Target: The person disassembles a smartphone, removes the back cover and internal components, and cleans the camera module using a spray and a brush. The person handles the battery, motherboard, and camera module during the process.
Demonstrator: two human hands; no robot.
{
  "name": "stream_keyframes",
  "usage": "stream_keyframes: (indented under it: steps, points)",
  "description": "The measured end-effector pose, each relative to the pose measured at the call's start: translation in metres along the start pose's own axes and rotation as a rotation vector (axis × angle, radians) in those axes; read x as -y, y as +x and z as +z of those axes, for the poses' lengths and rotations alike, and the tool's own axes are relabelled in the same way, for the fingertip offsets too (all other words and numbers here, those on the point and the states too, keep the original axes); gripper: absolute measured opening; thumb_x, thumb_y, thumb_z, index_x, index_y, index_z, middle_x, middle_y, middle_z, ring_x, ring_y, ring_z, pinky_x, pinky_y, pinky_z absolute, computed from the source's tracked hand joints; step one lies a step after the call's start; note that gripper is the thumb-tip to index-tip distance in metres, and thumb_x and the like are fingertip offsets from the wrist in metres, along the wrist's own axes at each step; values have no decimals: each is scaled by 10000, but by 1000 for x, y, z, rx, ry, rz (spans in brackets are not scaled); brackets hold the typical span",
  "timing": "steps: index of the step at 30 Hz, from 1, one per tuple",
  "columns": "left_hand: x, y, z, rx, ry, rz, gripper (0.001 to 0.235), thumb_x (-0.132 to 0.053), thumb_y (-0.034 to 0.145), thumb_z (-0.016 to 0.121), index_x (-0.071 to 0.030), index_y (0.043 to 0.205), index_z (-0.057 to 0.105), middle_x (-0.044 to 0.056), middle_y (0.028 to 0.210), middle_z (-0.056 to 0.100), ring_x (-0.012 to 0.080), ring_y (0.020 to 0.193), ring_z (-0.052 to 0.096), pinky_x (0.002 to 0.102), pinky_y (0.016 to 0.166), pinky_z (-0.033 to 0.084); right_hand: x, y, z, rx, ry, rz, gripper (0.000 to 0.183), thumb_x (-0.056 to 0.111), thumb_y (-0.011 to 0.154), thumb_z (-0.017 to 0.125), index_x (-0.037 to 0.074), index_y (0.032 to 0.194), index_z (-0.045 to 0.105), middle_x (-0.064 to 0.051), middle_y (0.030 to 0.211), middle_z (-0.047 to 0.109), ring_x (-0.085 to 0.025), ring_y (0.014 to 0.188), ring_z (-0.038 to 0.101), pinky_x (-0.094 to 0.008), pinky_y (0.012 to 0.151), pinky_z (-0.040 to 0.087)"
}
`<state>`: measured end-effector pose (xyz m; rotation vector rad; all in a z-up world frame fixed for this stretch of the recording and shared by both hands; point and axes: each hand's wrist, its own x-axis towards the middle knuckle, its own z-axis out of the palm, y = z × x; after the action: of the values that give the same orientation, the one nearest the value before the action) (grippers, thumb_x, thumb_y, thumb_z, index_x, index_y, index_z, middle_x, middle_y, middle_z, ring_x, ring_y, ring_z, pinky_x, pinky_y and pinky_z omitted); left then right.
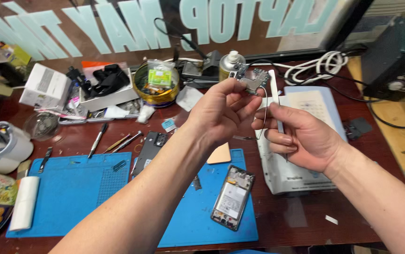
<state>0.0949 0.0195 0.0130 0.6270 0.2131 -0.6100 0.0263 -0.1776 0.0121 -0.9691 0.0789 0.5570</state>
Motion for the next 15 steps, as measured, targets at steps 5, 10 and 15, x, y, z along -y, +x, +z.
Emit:
stream_keyframes:
  steps: [5, 10, 15]
  points:
    - [48, 53, 18, -173, 159, 6, 170, -79, 822, 749, -52, 959, 652, 45, 908, 676, 187, 848, 672, 326, 754, 546, 17, -42, -40, -225, -149, -54, 198, 206, 968, 612, 32, 1047, 663, -11, 979, 678, -13, 534, 384, -192, 454, 311]
    - [90, 98, 26, -129, 77, -54, 151, -17, 855, 712, 0, 976, 623, 89, 951, 669, 204, 855, 676, 299, 820, 604, 21, -55, -76, -340, -202, -39, 109, 156, 946, 687, 72, 1010, 661, 12, 876, 616, -15, 532, 370, -200, 422, 270]
    - [116, 121, 39, -296, 111, -41, 138, 26, 887, 663, 58, 993, 581, 141, 920, 652, 265, 810, 714, 343, 776, 680, 25, -42, -98, -568, -299, 5, 109, 157, 916, 721, 72, 955, 664, -4, 826, 643, -31, 544, 392, -215, 440, 276]
